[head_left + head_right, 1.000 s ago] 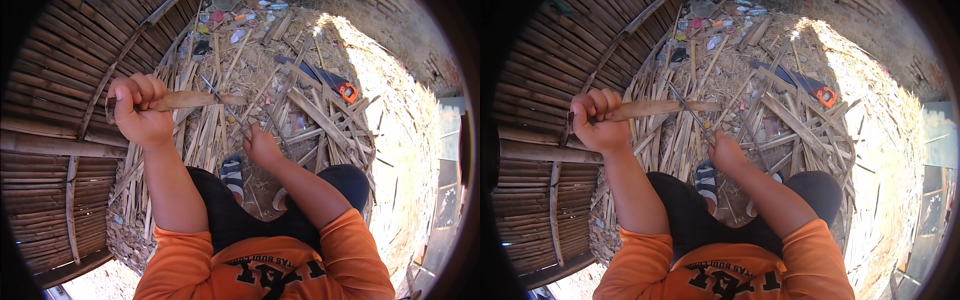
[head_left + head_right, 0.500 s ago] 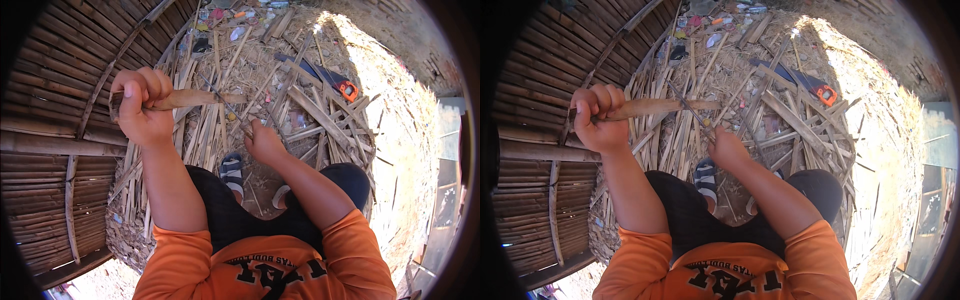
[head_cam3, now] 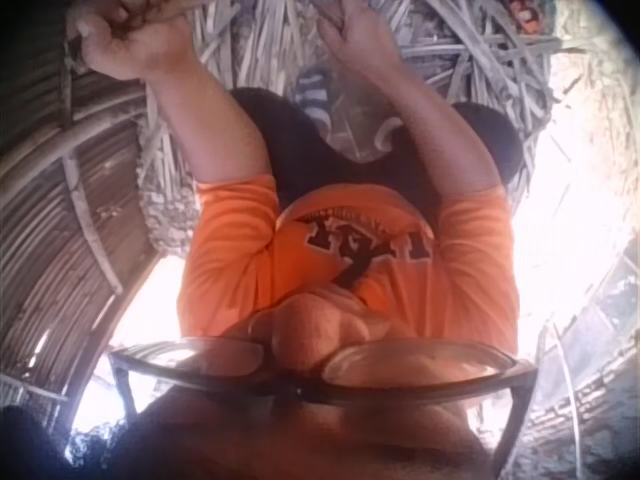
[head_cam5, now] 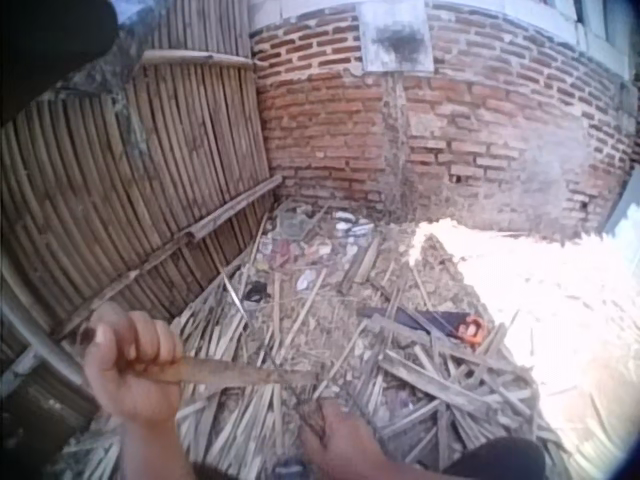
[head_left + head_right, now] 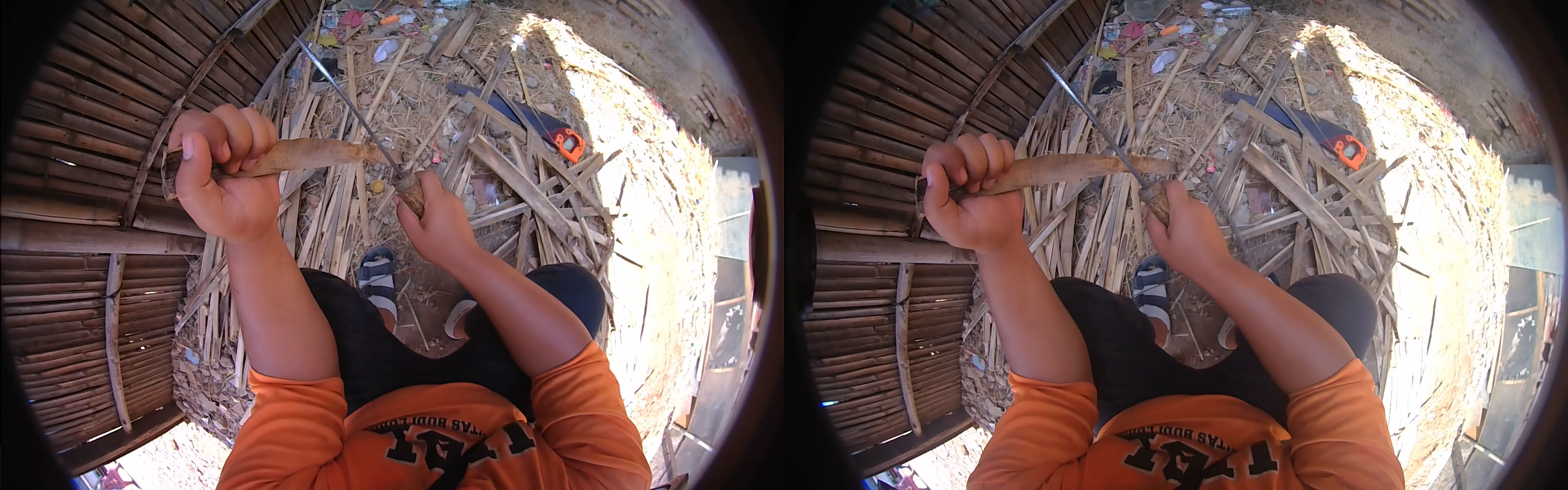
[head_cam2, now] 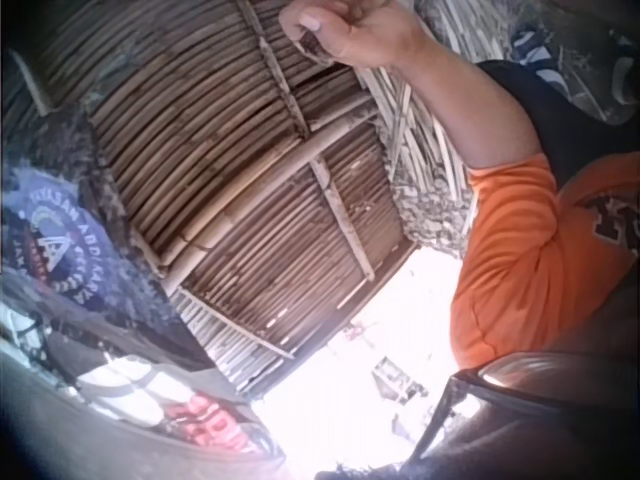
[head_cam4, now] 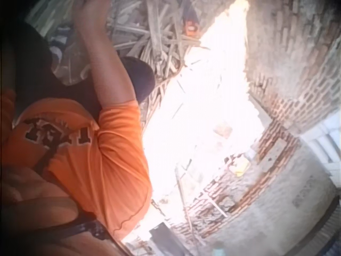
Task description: The person uses a large blade and a hammer to split a piece of wood while sitting on a pile of wood scraps and bamboo.
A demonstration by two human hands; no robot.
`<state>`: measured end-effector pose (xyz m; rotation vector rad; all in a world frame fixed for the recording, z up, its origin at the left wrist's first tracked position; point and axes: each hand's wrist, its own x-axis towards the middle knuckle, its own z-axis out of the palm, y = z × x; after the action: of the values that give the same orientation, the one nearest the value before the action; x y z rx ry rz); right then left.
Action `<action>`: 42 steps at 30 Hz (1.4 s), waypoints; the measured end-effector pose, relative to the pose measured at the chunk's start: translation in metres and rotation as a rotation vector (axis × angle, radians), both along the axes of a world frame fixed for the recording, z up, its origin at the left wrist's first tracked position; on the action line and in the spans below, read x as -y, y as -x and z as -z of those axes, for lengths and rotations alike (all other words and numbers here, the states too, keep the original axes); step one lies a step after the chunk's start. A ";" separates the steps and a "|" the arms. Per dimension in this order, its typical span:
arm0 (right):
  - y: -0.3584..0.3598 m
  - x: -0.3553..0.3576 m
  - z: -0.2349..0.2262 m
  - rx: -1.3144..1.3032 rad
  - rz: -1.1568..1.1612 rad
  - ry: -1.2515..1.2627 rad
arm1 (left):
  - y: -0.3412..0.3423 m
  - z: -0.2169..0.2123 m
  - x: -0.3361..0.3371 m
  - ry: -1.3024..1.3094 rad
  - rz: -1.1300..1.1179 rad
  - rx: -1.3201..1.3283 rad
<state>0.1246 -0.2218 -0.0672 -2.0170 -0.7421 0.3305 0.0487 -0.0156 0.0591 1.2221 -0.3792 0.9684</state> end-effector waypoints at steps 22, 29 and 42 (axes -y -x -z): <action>-0.013 0.015 0.030 -0.048 -0.155 0.370 | 0.028 -0.035 -0.020 0.059 -0.044 -0.083; 0.005 0.004 -0.015 -0.773 0.044 -0.027 | 0.027 -0.033 -0.020 0.076 -0.064 -0.084; 0.013 -0.003 0.064 -0.122 -0.098 0.255 | 0.033 -0.030 -0.034 0.129 -0.144 -0.080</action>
<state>0.1113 -0.2184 -0.1314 -2.1785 -0.7543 0.6270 0.0156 0.0185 0.0892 1.1783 -0.1647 1.0479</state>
